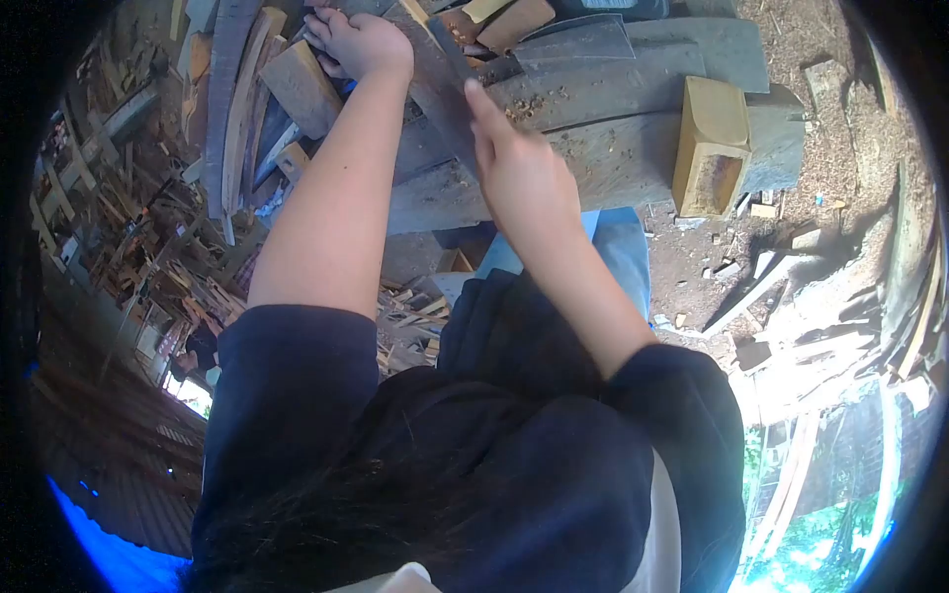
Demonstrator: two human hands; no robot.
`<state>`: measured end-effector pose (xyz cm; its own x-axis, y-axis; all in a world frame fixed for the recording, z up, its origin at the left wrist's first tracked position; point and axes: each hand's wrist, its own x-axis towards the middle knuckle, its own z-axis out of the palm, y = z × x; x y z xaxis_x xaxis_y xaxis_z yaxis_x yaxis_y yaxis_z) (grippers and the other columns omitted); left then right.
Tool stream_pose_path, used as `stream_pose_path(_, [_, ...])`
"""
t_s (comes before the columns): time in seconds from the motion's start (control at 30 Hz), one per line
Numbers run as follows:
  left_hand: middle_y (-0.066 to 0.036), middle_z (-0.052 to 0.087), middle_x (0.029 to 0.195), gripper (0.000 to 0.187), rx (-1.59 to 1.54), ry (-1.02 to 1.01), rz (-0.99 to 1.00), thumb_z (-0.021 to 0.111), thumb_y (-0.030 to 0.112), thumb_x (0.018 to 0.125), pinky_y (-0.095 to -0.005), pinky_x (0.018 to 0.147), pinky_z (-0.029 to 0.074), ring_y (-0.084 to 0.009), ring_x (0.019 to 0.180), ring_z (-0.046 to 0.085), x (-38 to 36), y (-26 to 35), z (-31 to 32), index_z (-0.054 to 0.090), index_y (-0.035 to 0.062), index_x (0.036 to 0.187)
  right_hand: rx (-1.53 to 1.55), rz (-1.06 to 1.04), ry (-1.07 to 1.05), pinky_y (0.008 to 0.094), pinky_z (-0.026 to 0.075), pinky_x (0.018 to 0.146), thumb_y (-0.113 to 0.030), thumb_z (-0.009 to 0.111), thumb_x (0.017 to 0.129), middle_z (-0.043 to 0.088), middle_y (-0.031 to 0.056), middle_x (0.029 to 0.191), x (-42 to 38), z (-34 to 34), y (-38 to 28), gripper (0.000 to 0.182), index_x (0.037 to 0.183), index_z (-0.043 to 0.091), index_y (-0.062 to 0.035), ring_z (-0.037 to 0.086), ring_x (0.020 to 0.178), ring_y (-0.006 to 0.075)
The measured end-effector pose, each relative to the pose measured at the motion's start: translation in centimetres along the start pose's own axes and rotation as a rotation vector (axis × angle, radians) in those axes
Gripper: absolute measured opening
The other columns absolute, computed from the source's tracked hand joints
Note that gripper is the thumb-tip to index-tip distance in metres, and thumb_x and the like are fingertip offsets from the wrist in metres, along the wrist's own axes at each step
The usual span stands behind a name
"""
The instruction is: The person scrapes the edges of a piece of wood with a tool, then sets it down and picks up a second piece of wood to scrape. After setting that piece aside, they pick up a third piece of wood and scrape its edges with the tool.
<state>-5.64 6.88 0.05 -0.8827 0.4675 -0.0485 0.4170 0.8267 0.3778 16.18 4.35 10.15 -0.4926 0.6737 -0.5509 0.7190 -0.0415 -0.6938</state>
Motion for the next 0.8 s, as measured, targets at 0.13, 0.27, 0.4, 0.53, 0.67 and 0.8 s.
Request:
stream_pose_path(0.13, [-0.005,0.004,0.174,0.055,0.135,-0.145,-0.285,0.031,0.018,0.111,-0.0477,0.129,0.009,-0.0237,0.160,0.004,0.1,3.0,-1.3,0.020,0.0063,0.164,0.026,-0.025,0.029,0.0529,0.055,0.066,-0.019,0.063,0.100,0.069,0.0260,0.079,-1.4,-0.2,2.0,0.048,0.147,0.056,-0.0268,0.070,0.075,0.0445])
stream_pose_path(0.27, [-0.006,0.005,0.174,0.055,0.168,-0.174,-0.283,0.030,0.018,0.111,-0.0474,0.129,0.009,-0.0238,0.160,0.004,0.1,3.3,-1.9,0.019,0.0070,0.164,0.172,-0.069,0.111,0.0510,0.056,0.067,-0.016,0.063,0.099,0.071,0.0265,0.084,-4.7,-1.6,2.2,0.051,0.149,0.052,-0.0155,0.070,0.076,0.0468])
stream_pose_path(0.4, [-0.006,0.006,0.174,0.055,0.153,-0.156,-0.272,0.030,0.018,0.111,-0.0479,0.129,0.011,-0.0235,0.160,0.005,0.2,3.0,-1.5,0.019,0.0074,0.164,0.259,0.034,-0.032,0.0460,0.056,0.082,-0.010,0.063,0.097,0.070,0.0307,0.105,-4.1,-3.0,2.2,0.057,0.149,0.044,0.0012,0.070,0.096,0.0477])
stream_pose_path(0.53, [-0.006,0.008,0.174,0.055,0.199,-0.161,-0.296,0.032,0.019,0.111,-0.0486,0.128,0.012,-0.0230,0.160,0.006,-0.1,4.0,-2.0,0.020,0.0072,0.164,0.364,0.022,-0.158,0.0431,0.052,0.094,-0.008,0.063,0.097,0.066,0.0338,0.116,-3.8,-3.7,2.1,0.057,0.149,0.042,0.0035,0.067,0.111,0.0457])
stream_pose_path(0.67, [-0.006,0.009,0.173,0.056,0.256,-0.181,-0.253,0.033,0.020,0.111,-0.0484,0.128,0.013,-0.0229,0.160,0.008,-0.7,4.3,-2.8,0.021,0.0074,0.164,0.396,0.072,-0.083,0.0426,0.053,0.092,-0.008,0.062,0.098,0.067,0.0326,0.113,-5.8,-3.4,2.9,0.054,0.147,0.043,0.0042,0.069,0.108,0.0447])
stream_pose_path(0.8, [-0.007,0.016,0.171,0.054,0.239,-0.126,-0.240,0.037,0.017,0.109,-0.0484,0.126,0.018,-0.0257,0.158,0.013,-0.4,4.1,-1.9,0.027,0.0091,0.162,0.336,0.157,-0.071,0.0409,0.054,0.084,-0.011,0.062,0.098,0.069,0.0296,0.105,-8.3,-4.6,4.7,0.052,0.145,0.045,0.0016,0.071,0.098,0.0410])
